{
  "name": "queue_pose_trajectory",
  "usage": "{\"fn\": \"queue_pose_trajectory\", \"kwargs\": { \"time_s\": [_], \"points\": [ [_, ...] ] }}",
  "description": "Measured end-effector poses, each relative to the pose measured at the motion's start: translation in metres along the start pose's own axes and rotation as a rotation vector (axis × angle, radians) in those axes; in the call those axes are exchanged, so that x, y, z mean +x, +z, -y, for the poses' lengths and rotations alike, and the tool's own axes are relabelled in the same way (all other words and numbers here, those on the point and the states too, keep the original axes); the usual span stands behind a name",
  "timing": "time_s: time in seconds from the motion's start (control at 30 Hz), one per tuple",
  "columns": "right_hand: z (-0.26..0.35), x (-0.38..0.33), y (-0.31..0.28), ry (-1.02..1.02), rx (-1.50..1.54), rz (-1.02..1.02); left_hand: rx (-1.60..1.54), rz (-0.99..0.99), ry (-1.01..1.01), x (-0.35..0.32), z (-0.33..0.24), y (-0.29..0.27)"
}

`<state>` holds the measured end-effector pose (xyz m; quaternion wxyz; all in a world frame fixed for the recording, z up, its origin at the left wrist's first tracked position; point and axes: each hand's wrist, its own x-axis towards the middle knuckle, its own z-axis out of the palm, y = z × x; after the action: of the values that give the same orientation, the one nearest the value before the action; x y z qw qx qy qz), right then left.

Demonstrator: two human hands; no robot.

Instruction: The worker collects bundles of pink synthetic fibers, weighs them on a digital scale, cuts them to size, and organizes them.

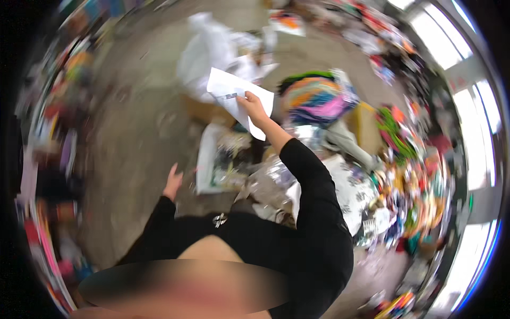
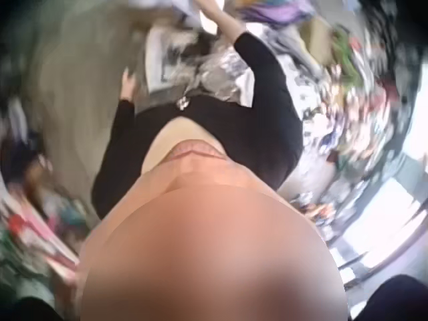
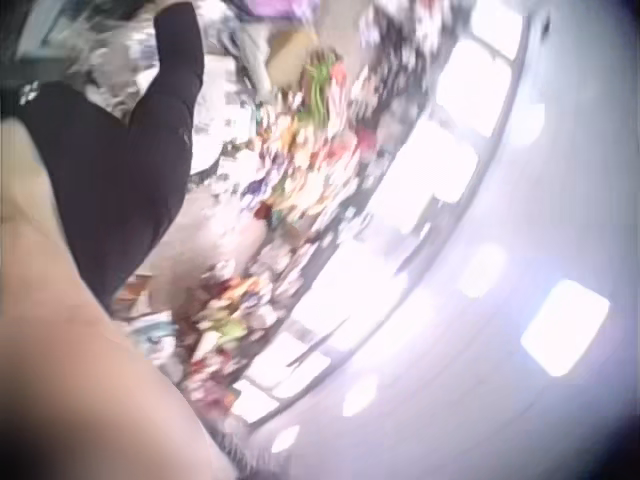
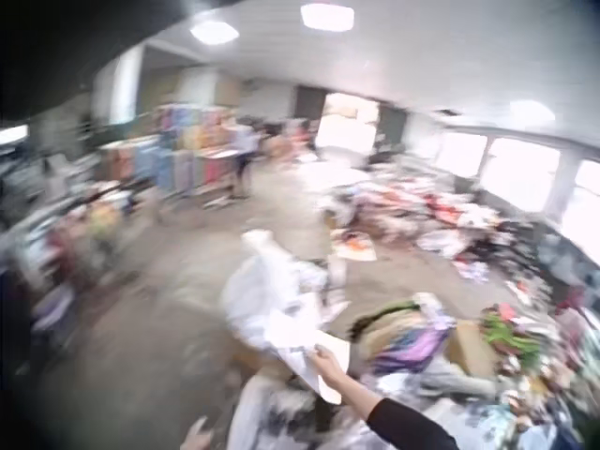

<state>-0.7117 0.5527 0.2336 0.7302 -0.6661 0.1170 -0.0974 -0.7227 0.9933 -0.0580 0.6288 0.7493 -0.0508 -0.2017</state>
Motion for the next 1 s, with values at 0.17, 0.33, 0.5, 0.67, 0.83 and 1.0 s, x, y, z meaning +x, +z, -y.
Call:
{"fn": "queue_pose_trajectory", "kwargs": {
  "time_s": [0.17,0.33,0.5,0.67,0.83,1.0],
  "points": [
    [-0.053,-0.093,0.313,0.574,0.343,0.541,-0.272,-0.156,-0.026,-0.091,-0.070,-0.157],
    [-0.037,-0.158,0.539,0.907,0.338,1.045,-0.312,-0.313,0.098,-0.242,-0.133,-0.321],
    [-0.062,-0.168,0.660,1.014,0.410,1.325,-0.668,-0.450,0.088,-0.328,-0.121,-0.356],
    [-0.152,-0.063,0.655,1.055,0.313,1.443,-0.858,-1.001,0.061,-0.246,-0.054,-0.260],
    [-0.259,-0.013,0.632,1.019,0.149,1.989,-0.695,-1.737,0.205,-0.194,0.004,-0.228],
    [-0.342,0.003,0.608,0.598,-0.179,2.033,-0.449,-2.018,0.121,-0.157,0.035,-0.177]
  ]
}}
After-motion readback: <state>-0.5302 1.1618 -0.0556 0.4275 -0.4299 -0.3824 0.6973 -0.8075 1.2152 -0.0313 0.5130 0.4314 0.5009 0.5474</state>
